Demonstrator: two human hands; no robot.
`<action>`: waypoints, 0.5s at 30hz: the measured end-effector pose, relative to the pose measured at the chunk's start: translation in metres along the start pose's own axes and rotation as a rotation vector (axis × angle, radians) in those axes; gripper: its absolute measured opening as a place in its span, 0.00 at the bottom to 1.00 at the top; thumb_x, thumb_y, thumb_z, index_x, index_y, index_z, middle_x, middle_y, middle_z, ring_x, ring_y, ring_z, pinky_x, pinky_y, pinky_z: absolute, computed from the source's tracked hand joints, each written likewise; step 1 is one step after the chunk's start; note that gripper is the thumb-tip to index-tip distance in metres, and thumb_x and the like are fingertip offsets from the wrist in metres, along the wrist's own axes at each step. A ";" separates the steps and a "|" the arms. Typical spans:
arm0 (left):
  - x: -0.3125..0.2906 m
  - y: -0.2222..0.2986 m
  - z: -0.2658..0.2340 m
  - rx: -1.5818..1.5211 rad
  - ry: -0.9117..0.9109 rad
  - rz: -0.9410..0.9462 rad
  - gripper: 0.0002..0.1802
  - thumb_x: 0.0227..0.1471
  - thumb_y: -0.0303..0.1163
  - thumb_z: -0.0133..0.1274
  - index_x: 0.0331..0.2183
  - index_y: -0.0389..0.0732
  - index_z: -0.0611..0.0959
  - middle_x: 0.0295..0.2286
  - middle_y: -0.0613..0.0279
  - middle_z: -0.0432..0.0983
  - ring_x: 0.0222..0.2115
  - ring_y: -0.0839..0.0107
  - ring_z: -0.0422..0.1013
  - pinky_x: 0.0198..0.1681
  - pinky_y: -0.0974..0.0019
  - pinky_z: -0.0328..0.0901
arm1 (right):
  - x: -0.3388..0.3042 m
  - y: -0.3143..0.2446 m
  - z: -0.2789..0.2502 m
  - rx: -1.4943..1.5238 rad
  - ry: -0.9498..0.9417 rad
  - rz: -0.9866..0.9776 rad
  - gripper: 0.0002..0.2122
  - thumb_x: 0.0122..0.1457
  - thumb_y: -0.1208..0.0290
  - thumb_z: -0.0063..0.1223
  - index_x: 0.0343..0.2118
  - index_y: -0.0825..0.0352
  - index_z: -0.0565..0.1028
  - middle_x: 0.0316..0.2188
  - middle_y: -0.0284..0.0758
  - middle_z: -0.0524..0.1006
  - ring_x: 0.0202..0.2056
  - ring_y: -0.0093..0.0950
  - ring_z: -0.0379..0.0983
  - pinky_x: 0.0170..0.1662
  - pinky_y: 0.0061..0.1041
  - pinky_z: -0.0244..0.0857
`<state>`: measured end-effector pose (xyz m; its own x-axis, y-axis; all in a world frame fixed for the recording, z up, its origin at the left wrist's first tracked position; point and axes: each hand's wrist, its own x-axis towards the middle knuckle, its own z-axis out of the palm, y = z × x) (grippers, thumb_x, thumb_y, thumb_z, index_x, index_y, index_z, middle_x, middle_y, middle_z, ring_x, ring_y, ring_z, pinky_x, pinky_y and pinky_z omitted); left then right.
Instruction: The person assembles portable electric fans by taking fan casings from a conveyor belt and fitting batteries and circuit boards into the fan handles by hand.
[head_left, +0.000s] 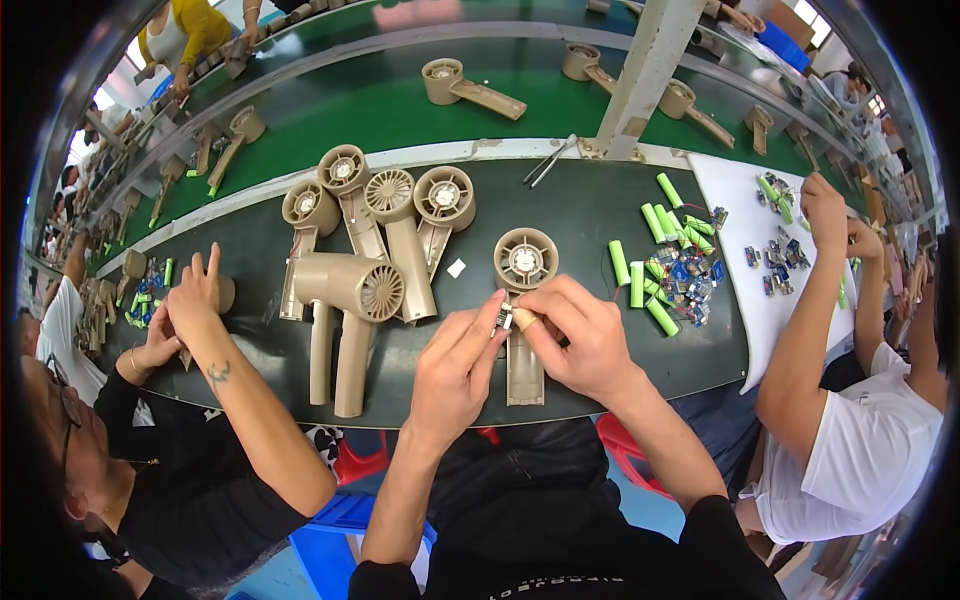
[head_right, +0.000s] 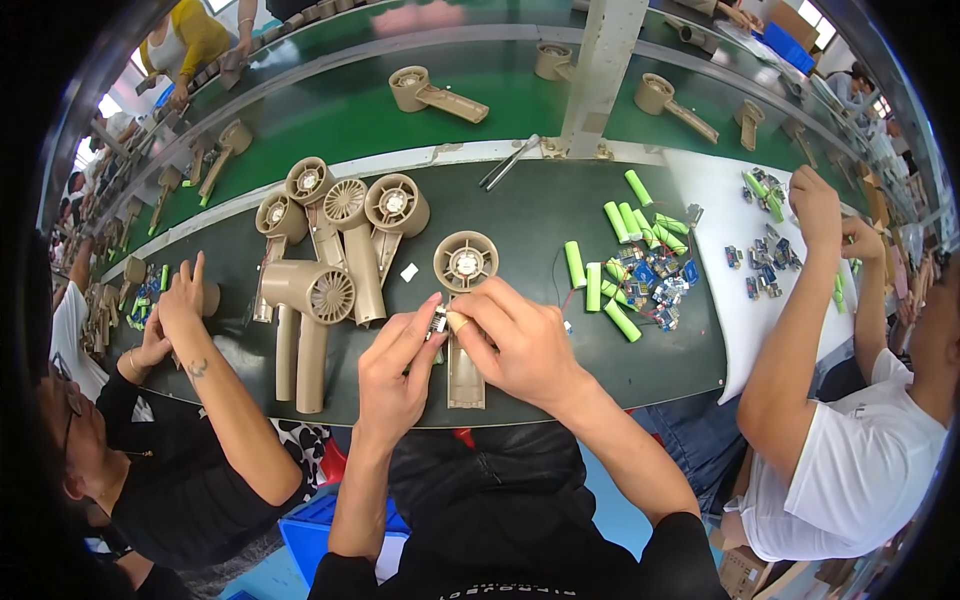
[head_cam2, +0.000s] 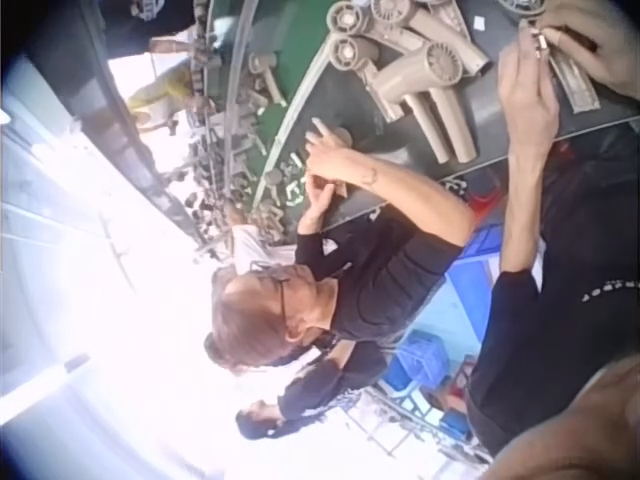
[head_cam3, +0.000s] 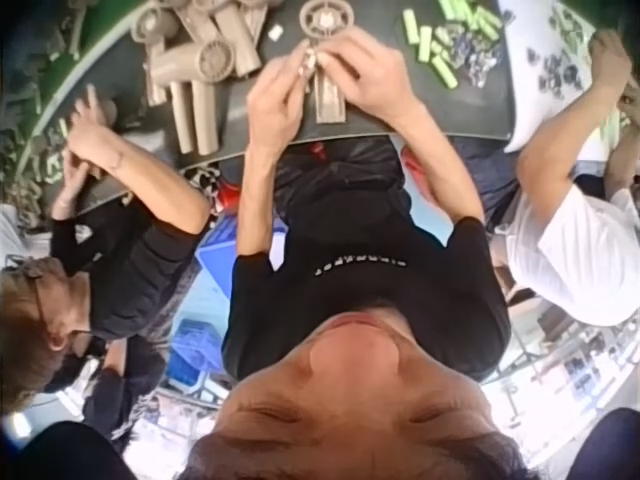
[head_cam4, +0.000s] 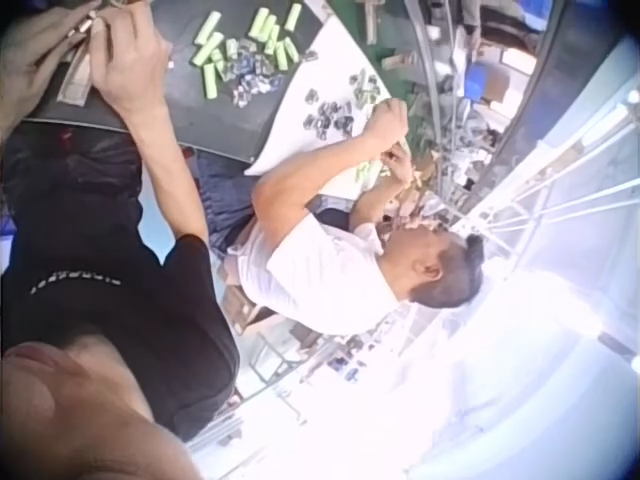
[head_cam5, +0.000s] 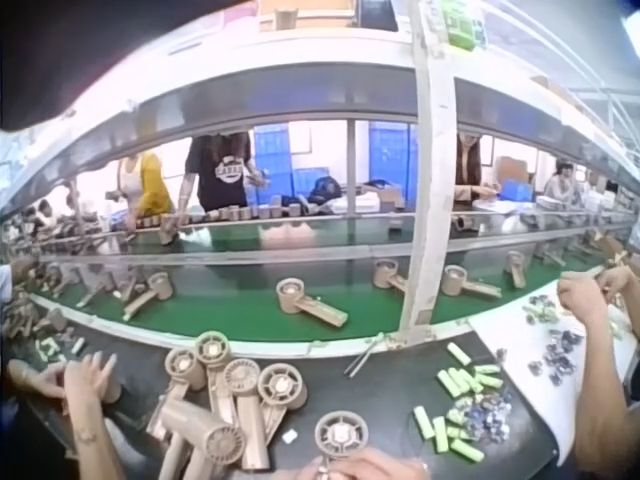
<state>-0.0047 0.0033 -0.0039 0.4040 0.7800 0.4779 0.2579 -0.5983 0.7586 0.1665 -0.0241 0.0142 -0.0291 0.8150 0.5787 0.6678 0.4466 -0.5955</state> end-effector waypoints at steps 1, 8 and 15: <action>0.000 0.001 0.000 0.001 0.002 0.009 0.24 0.51 0.18 0.57 0.52 0.33 0.78 0.33 0.51 0.77 0.31 0.59 0.73 0.36 0.61 0.68 | 0.000 -0.001 0.000 -0.016 0.013 0.005 0.05 0.51 0.81 0.61 0.32 0.69 0.78 0.27 0.33 0.76 0.19 0.23 0.73 0.21 0.22 0.66; 0.000 0.001 -0.001 0.015 0.002 0.026 0.24 0.51 0.17 0.57 0.51 0.31 0.78 0.32 0.52 0.77 0.30 0.59 0.72 0.35 0.61 0.68 | 0.002 -0.001 0.002 -0.119 0.031 -0.070 0.05 0.51 0.80 0.60 0.31 0.68 0.78 0.26 0.33 0.76 0.19 0.27 0.74 0.21 0.24 0.66; 0.005 0.001 -0.005 -0.005 -0.056 0.049 0.22 0.50 0.17 0.57 0.50 0.29 0.78 0.32 0.51 0.76 0.31 0.57 0.71 0.36 0.60 0.67 | -0.001 0.003 0.002 -0.184 0.025 -0.144 0.06 0.50 0.81 0.59 0.32 0.68 0.78 0.27 0.33 0.77 0.20 0.28 0.74 0.21 0.25 0.67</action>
<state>-0.0071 0.0074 0.0012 0.4645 0.7383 0.4890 0.2326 -0.6345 0.7371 0.1669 -0.0229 0.0107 -0.1175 0.7372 0.6654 0.7821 0.4815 -0.3955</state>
